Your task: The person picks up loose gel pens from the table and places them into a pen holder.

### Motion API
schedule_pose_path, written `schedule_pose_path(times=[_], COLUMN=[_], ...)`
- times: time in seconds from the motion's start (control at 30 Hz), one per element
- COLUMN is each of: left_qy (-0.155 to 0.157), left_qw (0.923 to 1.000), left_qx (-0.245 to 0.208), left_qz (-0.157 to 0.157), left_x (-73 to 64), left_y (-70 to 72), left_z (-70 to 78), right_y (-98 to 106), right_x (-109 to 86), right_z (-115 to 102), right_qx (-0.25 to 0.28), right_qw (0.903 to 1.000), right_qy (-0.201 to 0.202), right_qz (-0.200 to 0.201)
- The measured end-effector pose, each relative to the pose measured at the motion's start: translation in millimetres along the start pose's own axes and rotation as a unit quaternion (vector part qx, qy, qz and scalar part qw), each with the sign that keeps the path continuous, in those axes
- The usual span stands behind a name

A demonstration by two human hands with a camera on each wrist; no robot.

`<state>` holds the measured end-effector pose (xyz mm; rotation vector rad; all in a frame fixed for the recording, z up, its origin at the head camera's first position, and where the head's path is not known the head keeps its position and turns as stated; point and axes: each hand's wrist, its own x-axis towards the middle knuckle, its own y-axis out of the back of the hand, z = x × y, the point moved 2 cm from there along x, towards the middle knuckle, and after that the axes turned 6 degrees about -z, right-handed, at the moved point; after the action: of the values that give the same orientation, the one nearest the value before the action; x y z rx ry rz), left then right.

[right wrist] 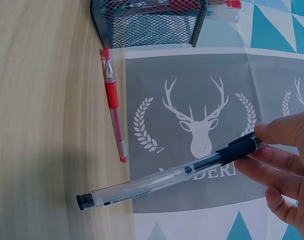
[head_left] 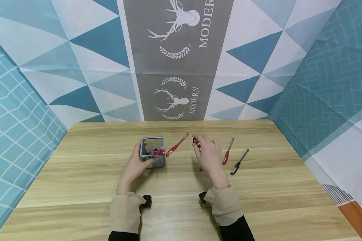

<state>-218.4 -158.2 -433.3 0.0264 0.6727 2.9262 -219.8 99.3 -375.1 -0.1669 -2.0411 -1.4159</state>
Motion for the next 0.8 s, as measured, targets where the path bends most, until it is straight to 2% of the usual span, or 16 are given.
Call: schedule_pose_path(times=[0.8], left_qy=[-0.003], left_qw=[1.0000], left_qx=[-0.002], left_qz=[0.000], left_x=[0.3], left_y=[-0.4], left_z=[0.7], right_y=[11], right_x=[2.2], right_z=[-6], right_qx=[0.029], right_qw=[0.9995], right_qy=[0.002], right_qz=[0.009])
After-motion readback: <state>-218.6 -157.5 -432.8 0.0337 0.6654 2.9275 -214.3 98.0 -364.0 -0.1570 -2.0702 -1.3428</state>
